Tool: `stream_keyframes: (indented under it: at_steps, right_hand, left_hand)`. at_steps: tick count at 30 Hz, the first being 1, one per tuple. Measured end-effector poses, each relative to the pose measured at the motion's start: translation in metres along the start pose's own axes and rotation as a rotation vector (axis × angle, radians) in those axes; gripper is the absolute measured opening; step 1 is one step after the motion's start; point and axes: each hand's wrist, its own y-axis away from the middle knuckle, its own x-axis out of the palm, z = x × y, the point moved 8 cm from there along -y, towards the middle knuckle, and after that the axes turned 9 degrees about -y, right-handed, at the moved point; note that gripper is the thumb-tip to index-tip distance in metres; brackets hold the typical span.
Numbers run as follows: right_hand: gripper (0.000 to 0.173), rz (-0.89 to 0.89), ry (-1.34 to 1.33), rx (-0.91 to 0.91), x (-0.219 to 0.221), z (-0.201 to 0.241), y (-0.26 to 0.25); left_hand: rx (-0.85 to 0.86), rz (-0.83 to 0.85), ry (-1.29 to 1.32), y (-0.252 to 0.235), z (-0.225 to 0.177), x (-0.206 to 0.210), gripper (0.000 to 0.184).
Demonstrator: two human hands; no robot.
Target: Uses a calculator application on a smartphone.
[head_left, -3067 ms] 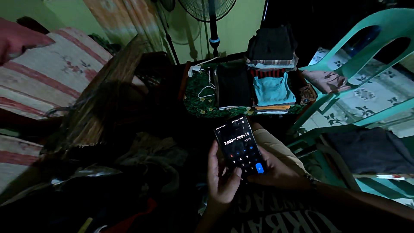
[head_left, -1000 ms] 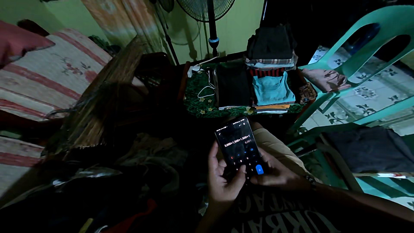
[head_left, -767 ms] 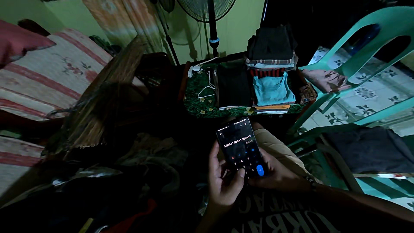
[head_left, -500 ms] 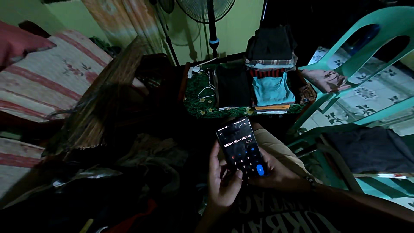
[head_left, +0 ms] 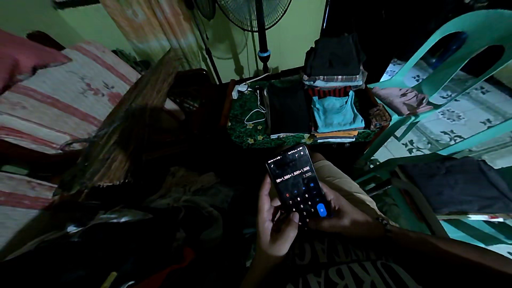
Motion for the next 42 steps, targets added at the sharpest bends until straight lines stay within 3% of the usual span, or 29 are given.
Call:
stream_keyframes:
  at_steps: [10,42]
  right_hand:
    - [0.059,0.013,-0.186,-0.010,-0.002,-0.003,0.001]
    - [0.049,-0.087,-0.319,0.074,-0.008,-0.007,0.005]
  left_hand:
    - [-0.005,0.022,0.032,0.000,0.001,0.001,0.092]
    - [-0.021,0.069,0.024,0.000,0.004,0.002,0.093]
